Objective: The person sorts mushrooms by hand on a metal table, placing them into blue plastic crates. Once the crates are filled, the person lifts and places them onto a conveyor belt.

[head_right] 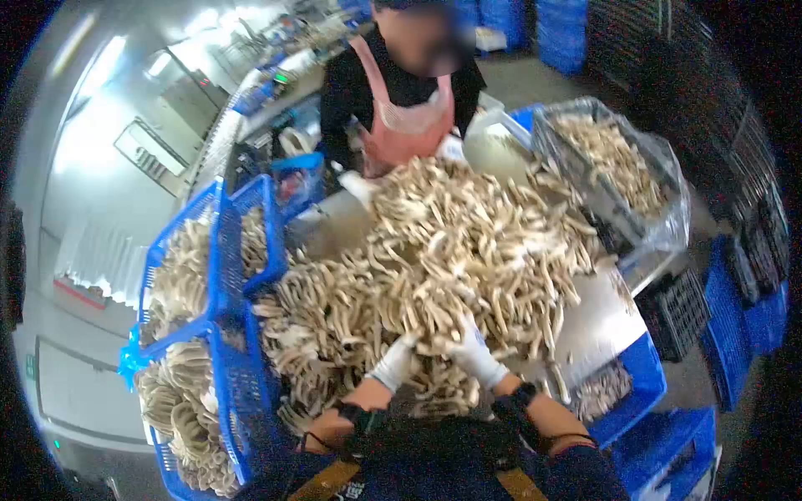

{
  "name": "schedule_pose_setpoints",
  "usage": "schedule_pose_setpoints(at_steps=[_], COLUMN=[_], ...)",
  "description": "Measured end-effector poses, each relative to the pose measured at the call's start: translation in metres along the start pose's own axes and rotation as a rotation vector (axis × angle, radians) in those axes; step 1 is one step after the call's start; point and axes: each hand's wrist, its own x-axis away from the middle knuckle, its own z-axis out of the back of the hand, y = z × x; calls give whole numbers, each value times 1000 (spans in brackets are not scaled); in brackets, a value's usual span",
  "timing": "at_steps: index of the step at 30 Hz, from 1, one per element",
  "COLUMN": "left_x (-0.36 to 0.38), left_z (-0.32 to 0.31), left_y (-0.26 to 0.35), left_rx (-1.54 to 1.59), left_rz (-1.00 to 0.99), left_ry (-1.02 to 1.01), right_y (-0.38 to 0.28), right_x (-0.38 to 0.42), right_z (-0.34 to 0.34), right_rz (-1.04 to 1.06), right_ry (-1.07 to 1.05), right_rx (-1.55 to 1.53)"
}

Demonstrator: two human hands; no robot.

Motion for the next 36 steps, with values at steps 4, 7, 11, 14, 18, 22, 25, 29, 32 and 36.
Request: schedule_pose_setpoints(at_steps=[4, 7, 11, 14, 18, 22, 25, 29, 32, 36], left_x=[14, 38, 69, 58, 103, 103, 116, 103, 101, 102], left_z=[-20, -30, -14, 27, -21, -8, -9, 4, 23, 51], left_y=[16, 24, 24, 9, 2, -17, -15, -17, -21, -31], left_rx=[-505, -1260, -1263, -576, -858, -1579, -1251, -200, -113, 30], left_rz=[-202, -655, -660, -316, -388, -1057, -918, -620, -665, -534], left_ry=[16, 269, 277, 142, 354, 239, 314, 488, 505, 487], right_y=[-67, -17, -46, -80, -59, -28, -53, -59, -88, -53], right_x=[-8, -17, -13, 16, 19, 40, 40, 36, 32, 28], right_z=[-23, -37, -54, -70, -84, -62, -77, -85, -58, -21], right_rz=[56, -80, -338, -263, -23, -164, -201, -201, -188, -391], right_ry=[72, -22, -94, 80, 211, -234, -123, -72, -15, -14], right_rx=[-772, -834, -1058, -409, -585, -567, -833, -898, -827, 324])
